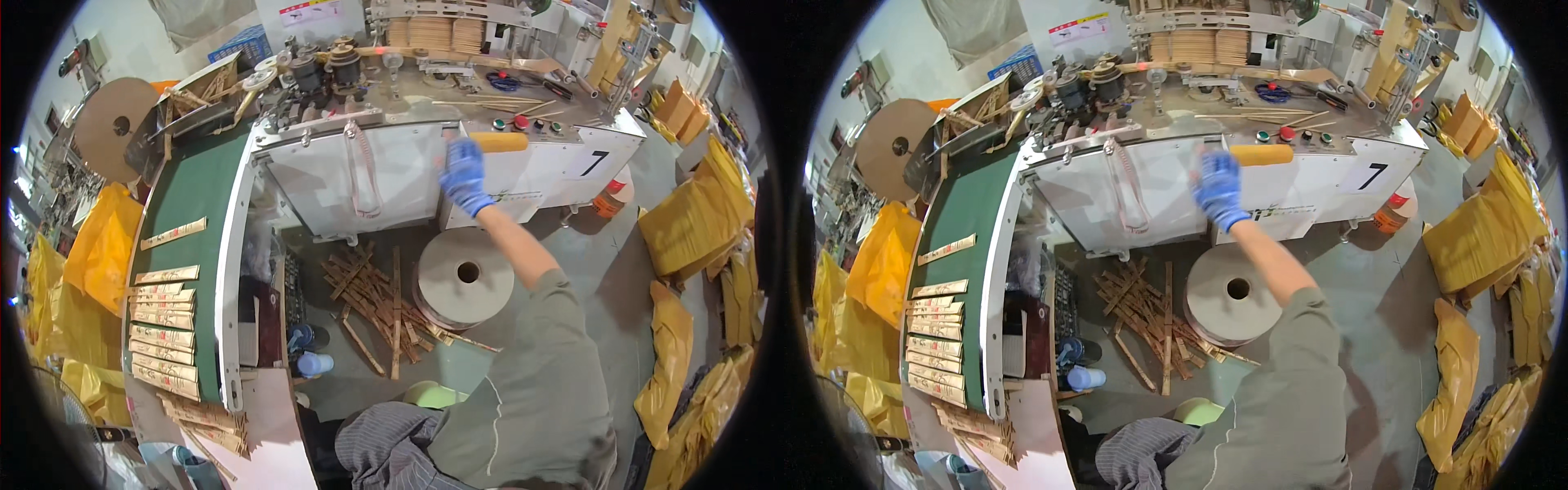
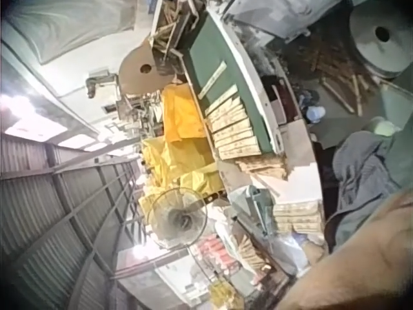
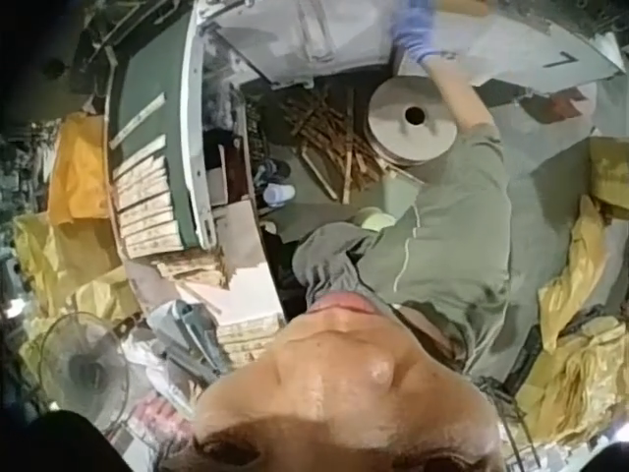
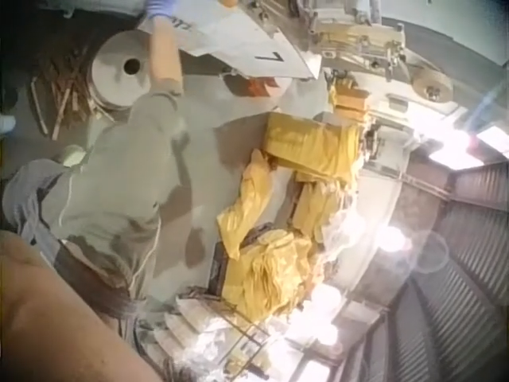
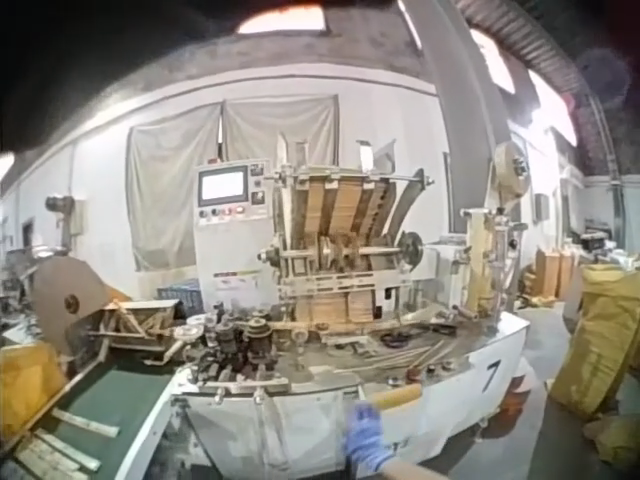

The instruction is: Picking wooden sticks from a conveyor belt, bundling them, and sealing them in plastic bags using a heat sealer.

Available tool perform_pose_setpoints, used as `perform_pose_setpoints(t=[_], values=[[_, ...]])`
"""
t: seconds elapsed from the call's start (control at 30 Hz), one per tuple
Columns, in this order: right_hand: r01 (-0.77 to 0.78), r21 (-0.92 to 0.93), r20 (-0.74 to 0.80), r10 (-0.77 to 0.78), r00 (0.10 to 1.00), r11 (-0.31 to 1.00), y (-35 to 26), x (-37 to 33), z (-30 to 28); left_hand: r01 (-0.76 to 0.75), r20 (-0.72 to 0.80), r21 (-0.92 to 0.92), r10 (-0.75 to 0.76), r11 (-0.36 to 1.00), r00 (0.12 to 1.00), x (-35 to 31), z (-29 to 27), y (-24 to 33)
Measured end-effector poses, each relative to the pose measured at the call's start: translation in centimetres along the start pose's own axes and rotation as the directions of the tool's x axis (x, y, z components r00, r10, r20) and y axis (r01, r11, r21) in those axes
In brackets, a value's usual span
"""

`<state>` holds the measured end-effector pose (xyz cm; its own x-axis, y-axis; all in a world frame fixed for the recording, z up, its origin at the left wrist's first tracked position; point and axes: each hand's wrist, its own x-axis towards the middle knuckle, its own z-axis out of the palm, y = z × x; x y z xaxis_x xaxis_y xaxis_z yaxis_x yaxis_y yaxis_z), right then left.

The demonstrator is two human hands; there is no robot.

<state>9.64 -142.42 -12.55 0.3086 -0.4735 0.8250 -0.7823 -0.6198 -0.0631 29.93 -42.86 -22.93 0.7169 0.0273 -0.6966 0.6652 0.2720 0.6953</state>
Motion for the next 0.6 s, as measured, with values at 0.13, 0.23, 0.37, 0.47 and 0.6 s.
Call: perform_pose_setpoints(t=[0.13, 0.23, 0.37, 0.47, 0.6], values=[[0.136, 0.292, 0.086, -0.168, 0.982, 0.947, -13.2, -1.9, 1.1, -0.111, 0.165, 0.126, 0.09, 0.986, 0.982, 1.2, -2.4, 0.9], [0.165, 0.516, 0.105, -0.253, 0.962, 0.841, -22.4, -0.7, 1.1, -0.081, 0.273, 0.056, 0.063, 0.995, 0.96, -0.4, 3.3, 0.8], [0.273, 0.66, -0.017, -0.349, 0.937, 0.7, -33.3, 1.7, 2.0, -0.101, 0.283, -0.106, 0.127, 0.989, 0.951, -7.3, 12.3, 1.9], [0.2, 0.714, 0.156, -0.43, 0.889, 0.671, -40.5, 4.6, 4.7, -0.376, -0.165, 0.13, 0.394, 0.917, 0.904, -7.1, 14.5, 3.8], [0.065, 0.536, 0.506, -0.382, 0.773, 0.842, -48.9, 9.0, 8.9, 0.08, -0.139, 0.99, 0.891, 0.116, 0.432, -5.0, 16.6, 4.9]])
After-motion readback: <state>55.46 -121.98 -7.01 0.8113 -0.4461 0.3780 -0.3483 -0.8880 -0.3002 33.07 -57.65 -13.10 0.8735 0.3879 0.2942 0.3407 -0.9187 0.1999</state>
